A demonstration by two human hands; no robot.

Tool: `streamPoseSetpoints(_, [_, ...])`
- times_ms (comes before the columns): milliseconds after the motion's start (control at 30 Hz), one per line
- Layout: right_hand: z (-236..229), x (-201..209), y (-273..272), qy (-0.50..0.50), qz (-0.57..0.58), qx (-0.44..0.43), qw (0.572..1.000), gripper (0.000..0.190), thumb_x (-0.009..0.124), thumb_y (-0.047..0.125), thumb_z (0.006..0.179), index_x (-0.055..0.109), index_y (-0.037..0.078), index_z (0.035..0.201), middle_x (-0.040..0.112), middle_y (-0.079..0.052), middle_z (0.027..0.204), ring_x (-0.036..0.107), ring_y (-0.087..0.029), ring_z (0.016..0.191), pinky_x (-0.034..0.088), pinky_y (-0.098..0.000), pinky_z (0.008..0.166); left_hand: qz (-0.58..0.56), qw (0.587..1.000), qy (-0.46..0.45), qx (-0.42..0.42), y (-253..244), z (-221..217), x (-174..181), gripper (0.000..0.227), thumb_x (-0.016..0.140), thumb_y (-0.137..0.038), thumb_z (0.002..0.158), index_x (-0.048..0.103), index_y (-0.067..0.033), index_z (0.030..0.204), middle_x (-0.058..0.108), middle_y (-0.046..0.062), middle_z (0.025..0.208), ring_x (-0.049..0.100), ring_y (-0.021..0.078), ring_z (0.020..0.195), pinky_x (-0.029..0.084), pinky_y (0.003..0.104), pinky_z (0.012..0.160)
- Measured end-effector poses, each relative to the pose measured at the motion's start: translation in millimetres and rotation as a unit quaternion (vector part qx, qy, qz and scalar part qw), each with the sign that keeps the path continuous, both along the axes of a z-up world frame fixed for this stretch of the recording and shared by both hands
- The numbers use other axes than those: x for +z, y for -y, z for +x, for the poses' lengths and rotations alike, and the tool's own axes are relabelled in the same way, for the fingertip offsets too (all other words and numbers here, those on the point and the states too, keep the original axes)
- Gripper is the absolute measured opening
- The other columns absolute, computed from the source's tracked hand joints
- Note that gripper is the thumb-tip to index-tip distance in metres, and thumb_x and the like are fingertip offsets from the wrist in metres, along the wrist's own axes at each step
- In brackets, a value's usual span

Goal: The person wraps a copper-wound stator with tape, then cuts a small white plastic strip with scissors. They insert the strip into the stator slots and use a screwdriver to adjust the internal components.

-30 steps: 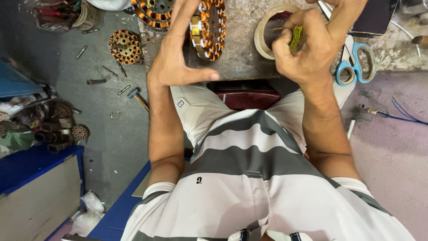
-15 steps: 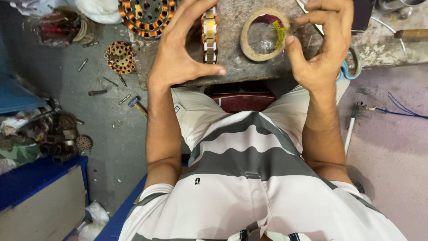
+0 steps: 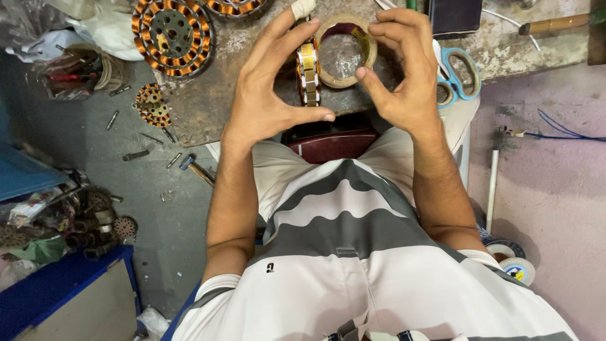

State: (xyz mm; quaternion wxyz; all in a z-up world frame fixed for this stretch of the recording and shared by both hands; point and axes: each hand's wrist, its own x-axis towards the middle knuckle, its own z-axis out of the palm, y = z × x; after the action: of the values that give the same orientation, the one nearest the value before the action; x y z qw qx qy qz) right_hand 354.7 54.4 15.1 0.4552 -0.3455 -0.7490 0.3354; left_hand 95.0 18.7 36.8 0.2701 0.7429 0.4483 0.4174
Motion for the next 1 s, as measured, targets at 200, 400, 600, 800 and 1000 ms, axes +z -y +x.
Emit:
streamPoseSetpoints(200, [19,8,-4,-0.088,-0.007,-0.107,0.990,0.025,0.069,-0.008,0.110,0.059,-0.002,0.133,0.050,-0.012,0.137,0.068,-0.019,0.117,0.061,-0.0309,0.101,-0.007,1.000,-0.025,0.004,0,1,4,0.109,0.111,-0.041,0.066,0.050,-0.0163,0.153,0.035,0.013,0.164,0.042,0.0304,0.154,0.041,0.041,0.129])
streamPoseSetpoints(400, [42,21,1,0.175,0.057,-0.138,0.973,0.016,0.078,-0.008,0.096,0.071,-0.002,0.110,0.064,-0.012,0.108,0.067,-0.022,0.094,0.054,-0.0305,0.080,0.003,1.000,-0.023,0.008,5,-1,2,0.110,0.105,-0.049,0.072,0.043,-0.0175,0.157,0.033,0.014,0.166,0.039,0.0329,0.156,0.039,0.044,0.130])
streamPoseSetpoints(600, [11,9,10,0.238,0.017,-0.126,0.963,0.025,0.092,0.014,0.085,0.075,0.002,0.100,0.065,-0.013,0.098,0.067,-0.029,0.081,0.053,-0.0384,0.072,0.022,0.999,-0.038,0.019,5,-4,-2,0.100,0.098,-0.053,0.080,0.046,-0.0170,0.157,0.036,0.014,0.166,0.041,0.0331,0.154,0.038,0.045,0.130])
streamPoseSetpoints(800, [-2,2,7,0.275,0.046,-0.176,0.944,0.009,0.081,0.010,0.088,0.075,0.005,0.088,0.065,-0.010,0.094,0.066,-0.032,0.080,0.051,-0.0444,0.070,0.024,0.997,-0.073,0.024,3,0,3,0.099,0.097,-0.054,0.077,0.053,-0.0150,0.157,0.040,0.016,0.161,0.041,0.0360,0.151,0.037,0.047,0.127])
streamPoseSetpoints(1000, [-3,-4,-5,0.319,0.086,-0.197,0.923,0.016,0.077,0.012,0.083,0.064,0.003,0.082,0.062,-0.015,0.088,0.064,-0.038,0.078,0.049,-0.0477,0.066,0.050,0.998,-0.030,0.025,3,3,7,0.099,0.099,-0.049,0.077,0.052,-0.0155,0.157,0.038,0.015,0.162,0.041,0.0345,0.151,0.037,0.046,0.127])
